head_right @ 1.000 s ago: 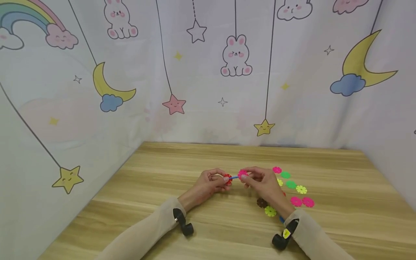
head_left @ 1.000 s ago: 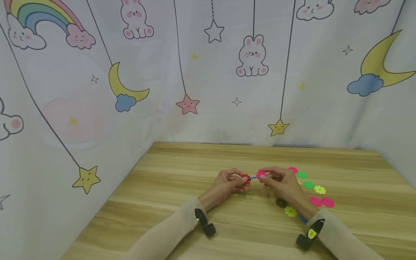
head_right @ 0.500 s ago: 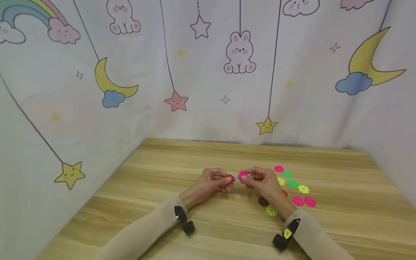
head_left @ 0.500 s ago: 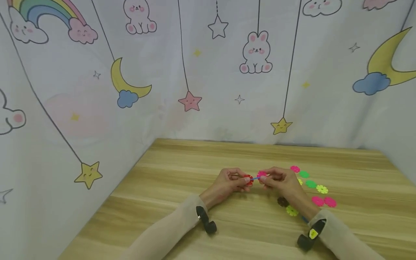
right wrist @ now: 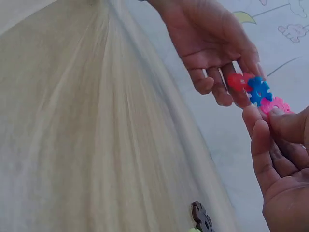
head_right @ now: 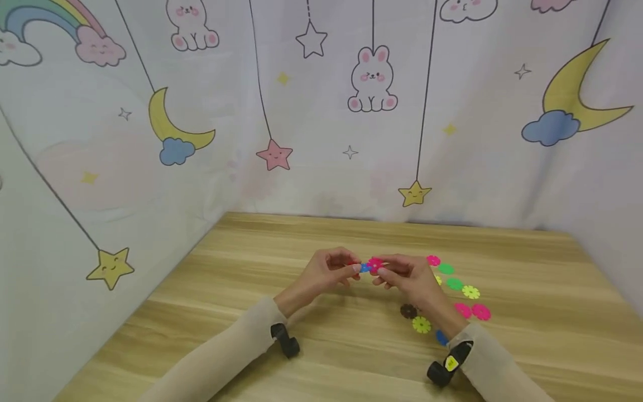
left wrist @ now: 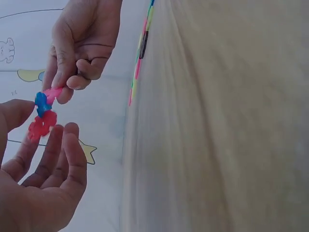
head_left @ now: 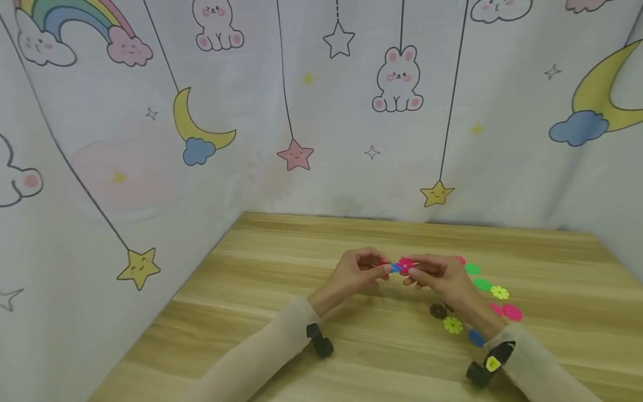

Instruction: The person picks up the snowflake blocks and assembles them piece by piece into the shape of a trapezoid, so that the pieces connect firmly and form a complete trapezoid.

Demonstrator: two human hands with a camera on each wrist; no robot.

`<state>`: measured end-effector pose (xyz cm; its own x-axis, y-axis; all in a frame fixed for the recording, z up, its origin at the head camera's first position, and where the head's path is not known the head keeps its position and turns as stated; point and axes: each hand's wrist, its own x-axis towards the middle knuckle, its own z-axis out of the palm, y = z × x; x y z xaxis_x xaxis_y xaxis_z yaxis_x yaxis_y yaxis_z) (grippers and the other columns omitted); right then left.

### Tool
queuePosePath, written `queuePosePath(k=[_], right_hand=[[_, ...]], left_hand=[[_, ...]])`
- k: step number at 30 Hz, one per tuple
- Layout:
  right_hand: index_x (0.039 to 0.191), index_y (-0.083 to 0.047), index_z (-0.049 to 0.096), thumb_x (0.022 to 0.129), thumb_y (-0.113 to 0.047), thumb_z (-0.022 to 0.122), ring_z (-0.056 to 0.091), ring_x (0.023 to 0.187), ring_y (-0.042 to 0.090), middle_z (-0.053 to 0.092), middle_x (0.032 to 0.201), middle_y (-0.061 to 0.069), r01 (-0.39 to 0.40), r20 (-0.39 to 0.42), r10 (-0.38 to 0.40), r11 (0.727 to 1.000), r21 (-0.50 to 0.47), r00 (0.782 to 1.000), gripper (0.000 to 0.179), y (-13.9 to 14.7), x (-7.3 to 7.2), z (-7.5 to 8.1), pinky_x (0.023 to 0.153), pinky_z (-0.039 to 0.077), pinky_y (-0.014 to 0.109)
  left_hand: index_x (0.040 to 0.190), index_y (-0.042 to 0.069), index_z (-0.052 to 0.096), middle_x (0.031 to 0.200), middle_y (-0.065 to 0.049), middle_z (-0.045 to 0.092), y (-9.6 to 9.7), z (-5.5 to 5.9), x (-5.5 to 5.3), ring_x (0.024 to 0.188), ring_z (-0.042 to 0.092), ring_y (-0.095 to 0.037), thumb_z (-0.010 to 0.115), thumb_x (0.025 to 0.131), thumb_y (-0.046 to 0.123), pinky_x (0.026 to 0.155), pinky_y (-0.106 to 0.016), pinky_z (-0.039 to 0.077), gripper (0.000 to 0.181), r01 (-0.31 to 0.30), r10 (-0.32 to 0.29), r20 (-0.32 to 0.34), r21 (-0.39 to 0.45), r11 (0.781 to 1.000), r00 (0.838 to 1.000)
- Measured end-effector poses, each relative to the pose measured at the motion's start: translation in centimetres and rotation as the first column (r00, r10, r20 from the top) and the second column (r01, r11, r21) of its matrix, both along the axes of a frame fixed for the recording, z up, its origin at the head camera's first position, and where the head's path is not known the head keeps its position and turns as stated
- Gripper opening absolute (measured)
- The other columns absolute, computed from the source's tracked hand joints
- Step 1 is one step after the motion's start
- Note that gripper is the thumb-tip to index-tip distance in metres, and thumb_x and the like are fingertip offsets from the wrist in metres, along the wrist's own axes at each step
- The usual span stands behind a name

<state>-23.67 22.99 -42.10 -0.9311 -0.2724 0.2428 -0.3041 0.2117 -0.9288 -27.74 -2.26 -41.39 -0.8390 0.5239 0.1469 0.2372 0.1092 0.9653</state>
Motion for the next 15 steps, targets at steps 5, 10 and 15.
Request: queuePosePath(k=[5, 10, 15], right_hand=[[0.132, -0.004, 0.073, 0.105, -0.022, 0.072, 0.082, 0.091, 0.025, 0.081, 0.107, 0.023, 0.004, -0.005, -0.003, 0.998, 0.063, 1.0, 0.033, -0.6, 0.04, -0.07, 0.079, 0.066, 0.038], [0.125, -0.004, 0.075, 0.104, -0.023, 0.074, 0.082, 0.09, 0.03, 0.081, 0.107, 0.026, 0.002, -0.007, -0.001, 0.998, 0.063, 1.0, 0.029, -1.01, 0.13, -0.14, 0.077, 0.066, 0.039], [0.123, -0.005, 0.076, 0.106, -0.025, 0.07, 0.081, 0.09, 0.02, 0.082, 0.104, 0.018, 0.03, -0.046, -0.027, 0.997, 0.075, 0.999, 0.026, -0.22, -0.18, -0.32, 0.078, 0.065, 0.037]], left_hand=[[0.112, 0.013, 0.079, 0.115, -0.008, 0.08, -0.03, 0.27, 0.31, 0.094, 0.078, -0.014, 0.079, 0.1, 0.026, 0.079, -0.034, 0.067, 0.018, -0.044, 0.042, -0.043, -0.052, 0.998, 0.998], [0.11, 0.015, 0.081, 0.108, -0.007, 0.082, 0.15, 0.44, 0.6, 0.087, 0.078, -0.016, 0.078, 0.101, 0.026, 0.072, -0.027, 0.063, 0.015, -0.009, 0.006, -0.045, -0.06, 0.998, 0.999], [0.111, 0.015, 0.082, 0.102, -0.005, 0.082, 0.27, 0.66, 0.6, 0.081, 0.075, -0.008, 0.077, 0.102, 0.027, 0.071, -0.024, 0.061, 0.016, -0.004, 0.001, -0.056, -0.059, 0.998, 0.998]])
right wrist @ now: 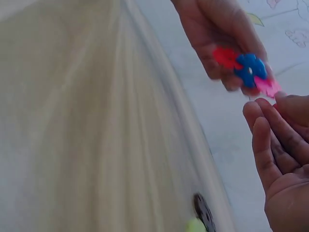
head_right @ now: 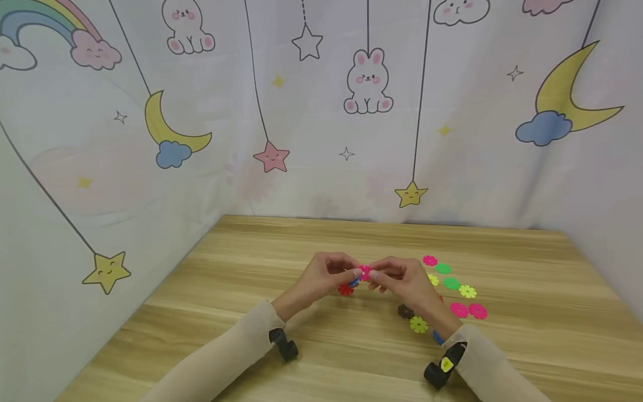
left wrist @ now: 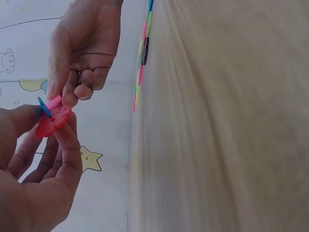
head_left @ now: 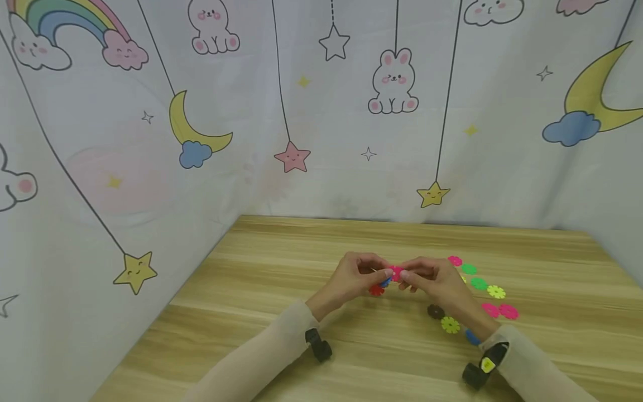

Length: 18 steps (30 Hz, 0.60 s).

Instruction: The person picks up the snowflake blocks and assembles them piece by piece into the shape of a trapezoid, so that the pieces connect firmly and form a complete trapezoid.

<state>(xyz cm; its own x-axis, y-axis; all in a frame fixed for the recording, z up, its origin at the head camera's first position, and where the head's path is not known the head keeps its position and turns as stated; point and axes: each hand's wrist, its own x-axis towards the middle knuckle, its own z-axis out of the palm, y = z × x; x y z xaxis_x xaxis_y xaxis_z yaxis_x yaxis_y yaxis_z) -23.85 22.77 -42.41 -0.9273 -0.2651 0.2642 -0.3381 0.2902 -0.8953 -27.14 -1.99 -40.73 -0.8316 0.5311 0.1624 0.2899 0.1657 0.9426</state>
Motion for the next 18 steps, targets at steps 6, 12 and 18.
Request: queuePosePath(k=[6, 12, 18], right_hand=[[0.128, -0.002, 0.074, 0.108, -0.027, 0.067, 0.078, 0.092, 0.005, 0.081, 0.114, 0.021, 0.194, -0.07, -0.19, 0.979, 0.056, 0.979, 0.033, 3.7, -1.4, -0.5, 0.081, 0.065, 0.026], [0.139, -0.006, 0.07, 0.109, -0.036, 0.064, 0.063, 0.106, -0.008, 0.075, 0.135, 0.018, 0.344, -0.106, -0.328, 0.902, 0.26, 0.939, 0.042, 7.6, -2.1, -0.9, 0.084, 0.051, 0.01], [0.142, -0.001, 0.067, 0.109, -0.023, 0.065, 0.061, 0.128, 0.043, 0.067, 0.144, 0.026, 0.369, -0.114, -0.351, 0.874, 0.317, 0.929, 0.04, 9.1, -2.9, -1.5, 0.097, 0.06, 0.042]], left_hand=[[0.113, 0.013, 0.082, 0.101, -0.004, 0.082, -0.1, -0.1, -0.3, 0.084, 0.073, -0.007, 0.077, 0.102, 0.026, 0.074, -0.022, 0.06, 0.018, -0.012, 0.012, 0.016, 0.019, 1.0, 1.0], [0.116, 0.01, 0.081, 0.106, -0.007, 0.082, -0.1, -0.2, -0.5, 0.088, 0.073, -0.007, 0.078, 0.101, 0.024, 0.076, -0.021, 0.061, 0.021, -0.022, 0.019, 0.094, 0.039, 0.999, 0.995], [0.117, 0.01, 0.081, 0.107, -0.007, 0.082, 0.0, -0.1, -0.4, 0.088, 0.075, -0.007, 0.078, 0.101, 0.025, 0.076, -0.021, 0.061, 0.022, -0.013, 0.009, 0.107, 0.04, 0.999, 0.994]])
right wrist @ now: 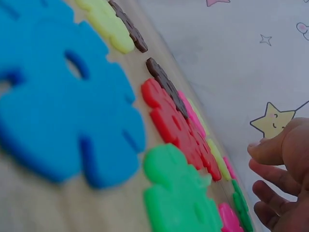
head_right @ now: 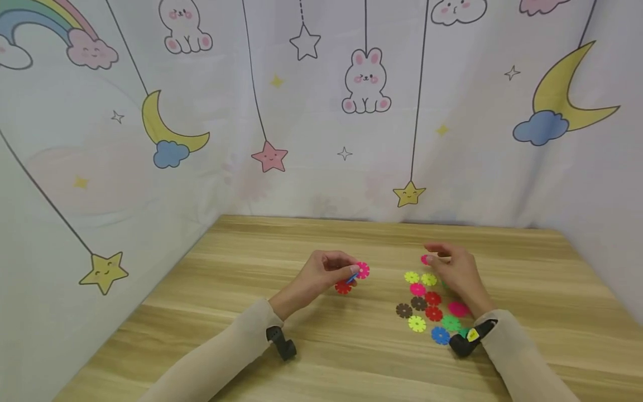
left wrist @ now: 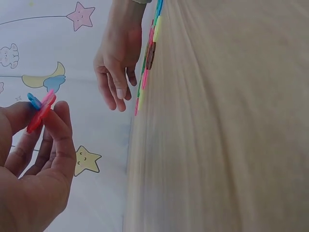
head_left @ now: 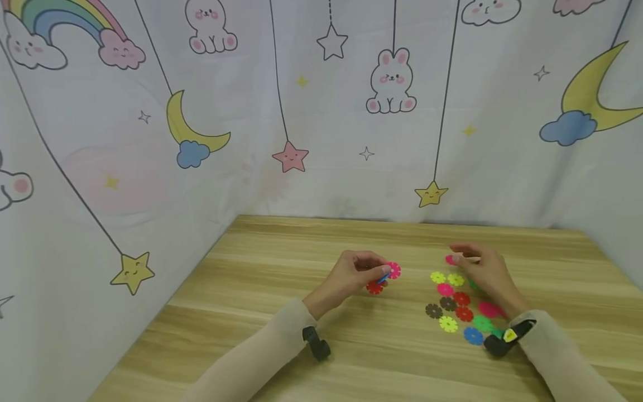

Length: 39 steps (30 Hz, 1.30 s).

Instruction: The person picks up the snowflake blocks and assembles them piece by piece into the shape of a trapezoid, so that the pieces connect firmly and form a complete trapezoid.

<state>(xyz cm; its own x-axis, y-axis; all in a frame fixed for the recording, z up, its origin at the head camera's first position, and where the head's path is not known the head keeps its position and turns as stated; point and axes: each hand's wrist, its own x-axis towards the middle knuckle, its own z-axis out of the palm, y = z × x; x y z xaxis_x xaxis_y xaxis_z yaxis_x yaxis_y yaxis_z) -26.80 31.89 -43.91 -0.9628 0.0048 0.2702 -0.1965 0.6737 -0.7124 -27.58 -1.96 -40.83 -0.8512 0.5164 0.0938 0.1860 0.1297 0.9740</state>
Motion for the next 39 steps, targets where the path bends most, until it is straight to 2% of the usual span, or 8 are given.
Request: queuePosePath(k=[4, 10, 14, 22, 27, 30, 35, 39], right_hand=[[0.14, 0.004, 0.065, 0.105, -0.012, 0.067, 0.058, 0.131, 0.056, 0.064, 0.142, 0.033, -0.012, -0.017, 0.012, 1.0, 0.016, 1.0, 0.038, 0.2, -0.8, -0.6, 0.106, 0.051, 0.068], [0.131, 0.006, 0.067, 0.098, -0.006, 0.074, 0.065, 0.12, 0.057, 0.072, 0.126, 0.034, -0.004, -0.099, 0.021, 0.985, 0.173, 0.995, 0.036, 0.0, -1.5, -1.2, 0.102, 0.046, 0.072], [0.13, 0.005, 0.067, 0.098, -0.008, 0.074, 0.063, 0.12, 0.057, 0.073, 0.124, 0.034, 0.0, -0.082, 0.016, 0.981, 0.192, 0.997, 0.036, -0.2, -1.5, -1.0, 0.1, 0.04, 0.074], [0.133, 0.002, 0.067, 0.098, -0.006, 0.075, 0.073, 0.113, 0.046, 0.072, 0.125, 0.029, -0.017, -0.043, 0.021, 0.996, 0.084, 0.999, 0.036, -1.0, -1.2, -0.6, 0.093, 0.061, 0.054], [0.14, -0.002, 0.067, 0.103, -0.018, 0.074, 0.076, 0.109, 0.024, 0.074, 0.13, 0.024, -0.082, 0.013, 0.083, 0.993, -0.085, 0.996, 0.041, -2.5, -0.2, 0.4, 0.089, 0.062, 0.023], [0.14, -0.003, 0.067, 0.103, -0.026, 0.076, 0.076, 0.102, 0.008, 0.078, 0.125, 0.015, -0.155, 0.027, 0.164, 0.964, -0.217, 0.986, 0.045, -3.8, 0.4, 1.2, 0.088, 0.061, 0.02], [0.13, -0.002, 0.072, 0.1, -0.025, 0.079, 0.079, 0.101, 0.007, 0.083, 0.112, -0.007, -0.255, -0.031, 0.263, 0.89, -0.377, 0.964, 0.038, -6.0, 1.4, 2.2, 0.092, 0.063, 0.025], [0.121, 0.002, 0.074, 0.1, -0.012, 0.078, 0.08, 0.099, 0.009, 0.083, 0.107, -0.011, -0.339, -0.115, 0.323, 0.825, -0.453, 0.94, 0.026, -7.2, 1.8, 2.7, 0.09, 0.064, 0.025]], left_hand=[[0.117, 0.008, 0.08, 0.106, -0.005, 0.082, -0.1, 0.1, 0.1, 0.086, 0.078, -0.009, 0.076, 0.102, 0.022, 0.077, -0.023, 0.062, 0.021, 0.028, -0.029, 0.013, 0.031, 0.999, 1.0], [0.117, 0.008, 0.08, 0.106, -0.004, 0.081, -0.1, 0.3, 0.3, 0.087, 0.078, -0.009, 0.076, 0.102, 0.021, 0.077, -0.023, 0.063, 0.02, 0.034, -0.035, 0.025, 0.034, 0.999, 0.999], [0.117, 0.01, 0.081, 0.107, -0.004, 0.082, 0.0, 0.4, 0.3, 0.089, 0.076, -0.007, 0.076, 0.102, 0.023, 0.077, -0.022, 0.062, 0.02, 0.011, -0.011, 0.007, 0.007, 1.0, 1.0], [0.118, 0.012, 0.081, 0.111, -0.006, 0.082, 0.0, 0.5, 0.3, 0.091, 0.073, -0.006, 0.078, 0.101, 0.024, 0.079, -0.022, 0.061, 0.021, -0.011, 0.011, -0.008, -0.005, 1.0, 1.0], [0.118, 0.01, 0.082, 0.113, -0.01, 0.082, -0.2, 0.7, 0.5, 0.09, 0.071, -0.006, 0.078, 0.1, 0.024, 0.075, -0.022, 0.06, 0.022, -0.022, 0.022, -0.049, 0.013, 1.0, 0.999], [0.118, 0.01, 0.082, 0.114, -0.011, 0.082, -0.3, 0.8, 0.5, 0.09, 0.071, -0.007, 0.078, 0.101, 0.025, 0.075, -0.022, 0.059, 0.023, -0.024, 0.025, -0.07, 0.019, 1.0, 0.997], [0.12, 0.009, 0.081, 0.11, -0.009, 0.082, -0.3, 0.9, 0.3, 0.09, 0.077, -0.018, 0.076, 0.102, 0.025, 0.074, -0.023, 0.06, 0.024, -0.003, 0.005, -0.037, 0.041, 0.999, 0.999], [0.12, 0.008, 0.08, 0.104, -0.002, 0.082, -0.2, 0.9, 0.2, 0.087, 0.078, -0.016, 0.075, 0.103, 0.024, 0.073, -0.023, 0.06, 0.024, 0.014, -0.014, -0.007, 0.064, 0.998, 1.0]])
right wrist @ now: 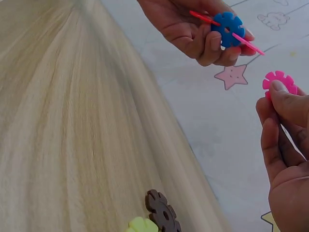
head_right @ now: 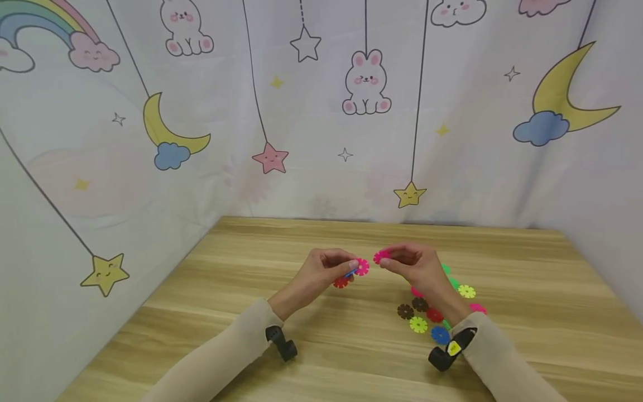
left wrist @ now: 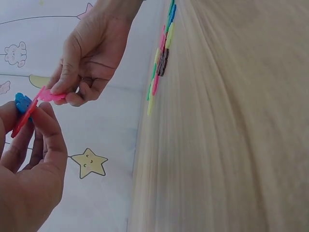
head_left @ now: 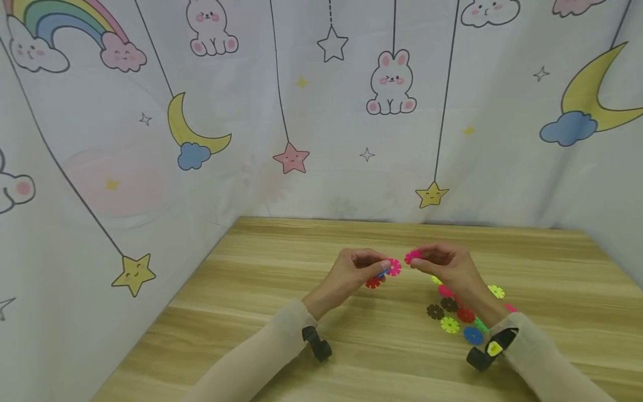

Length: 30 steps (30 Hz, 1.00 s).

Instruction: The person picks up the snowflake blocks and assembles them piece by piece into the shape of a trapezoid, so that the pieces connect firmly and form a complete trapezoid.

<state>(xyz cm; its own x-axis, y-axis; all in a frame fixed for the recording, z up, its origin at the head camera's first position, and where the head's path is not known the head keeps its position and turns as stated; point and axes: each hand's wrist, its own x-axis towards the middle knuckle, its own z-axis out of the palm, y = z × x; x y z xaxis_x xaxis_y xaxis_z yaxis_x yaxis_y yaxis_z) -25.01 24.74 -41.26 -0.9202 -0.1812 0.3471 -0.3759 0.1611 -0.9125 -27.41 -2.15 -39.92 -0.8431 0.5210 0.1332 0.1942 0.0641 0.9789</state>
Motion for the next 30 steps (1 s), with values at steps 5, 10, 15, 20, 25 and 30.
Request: queuePosePath(k=[5, 10, 15, 20, 25, 30], right_hand=[[0.12, 0.006, 0.074, 0.099, -0.001, 0.074, 0.079, 0.098, 0.01, 0.084, 0.106, -0.009, -0.085, -0.028, 0.083, 0.993, -0.079, 0.996, 0.022, -0.4, 0.2, -0.1, 0.09, 0.065, 0.029], [0.121, 0.007, 0.074, 0.1, 0.002, 0.071, 0.079, 0.1, 0.009, 0.084, 0.108, -0.009, -0.14, -0.05, 0.136, 0.984, -0.11, 0.99, 0.021, -0.6, 0.5, -0.1, 0.091, 0.064, 0.029], [0.117, 0.006, 0.076, 0.1, 0.004, 0.07, 0.079, 0.099, 0.006, 0.084, 0.106, -0.01, -0.169, -0.06, 0.162, 0.975, -0.141, 0.985, 0.018, -0.8, 0.6, 0.1, 0.089, 0.064, 0.026], [0.112, 0.009, 0.077, 0.098, 0.006, 0.072, 0.079, 0.093, 0.005, 0.084, 0.102, -0.01, -0.185, -0.079, 0.175, 0.971, -0.154, 0.981, 0.015, -1.1, 0.6, 0.2, 0.084, 0.065, 0.026], [0.109, 0.006, 0.079, 0.096, 0.008, 0.074, 0.08, 0.089, 0.006, 0.084, 0.1, -0.009, -0.188, -0.114, 0.172, 0.972, -0.142, 0.978, 0.015, -1.3, 0.6, 0.4, 0.079, 0.065, 0.027], [0.105, 0.004, 0.082, 0.095, 0.006, 0.075, 0.081, 0.088, 0.009, 0.085, 0.098, -0.008, -0.165, -0.115, 0.152, 0.979, -0.115, 0.982, 0.012, -1.5, 1.0, 0.8, 0.079, 0.066, 0.029]], left_hand=[[0.12, 0.006, 0.079, 0.096, 0.003, 0.08, 0.2, 0.0, 0.0, 0.079, 0.074, -0.008, 0.074, 0.104, 0.023, 0.07, -0.022, 0.057, 0.024, 0.015, -0.015, 0.022, 0.016, 1.0, 1.0], [0.121, 0.002, 0.078, 0.094, 0.002, 0.08, 0.5, -0.1, 0.2, 0.076, 0.072, -0.008, 0.073, 0.104, 0.02, 0.068, -0.022, 0.056, 0.025, 0.024, -0.026, 0.051, 0.027, 0.999, 0.998], [0.12, 0.0, 0.077, 0.093, 0.002, 0.079, 0.6, -0.1, 0.3, 0.075, 0.073, -0.008, 0.072, 0.105, 0.02, 0.069, -0.022, 0.057, 0.026, 0.031, -0.035, 0.089, 0.048, 0.998, 0.995], [0.119, -0.005, 0.075, 0.091, 0.002, 0.076, 0.8, 0.0, 0.6, 0.074, 0.071, -0.008, 0.071, 0.105, 0.015, 0.071, -0.021, 0.059, 0.024, 0.044, -0.059, 0.161, 0.096, 0.994, 0.985], [0.112, -0.007, 0.074, 0.083, 0.004, 0.072, 1.0, 0.4, 1.0, 0.069, 0.065, -0.008, 0.071, 0.104, 0.011, 0.066, -0.021, 0.055, 0.02, 0.019, -0.034, 0.129, 0.117, 0.993, 0.991], [0.103, -0.003, 0.073, 0.076, 0.005, 0.07, 1.0, 0.8, 1.5, 0.065, 0.06, -0.008, 0.072, 0.103, 0.011, 0.063, -0.022, 0.052, 0.015, 0.023, -0.033, 0.078, 0.125, 0.992, 0.996]])
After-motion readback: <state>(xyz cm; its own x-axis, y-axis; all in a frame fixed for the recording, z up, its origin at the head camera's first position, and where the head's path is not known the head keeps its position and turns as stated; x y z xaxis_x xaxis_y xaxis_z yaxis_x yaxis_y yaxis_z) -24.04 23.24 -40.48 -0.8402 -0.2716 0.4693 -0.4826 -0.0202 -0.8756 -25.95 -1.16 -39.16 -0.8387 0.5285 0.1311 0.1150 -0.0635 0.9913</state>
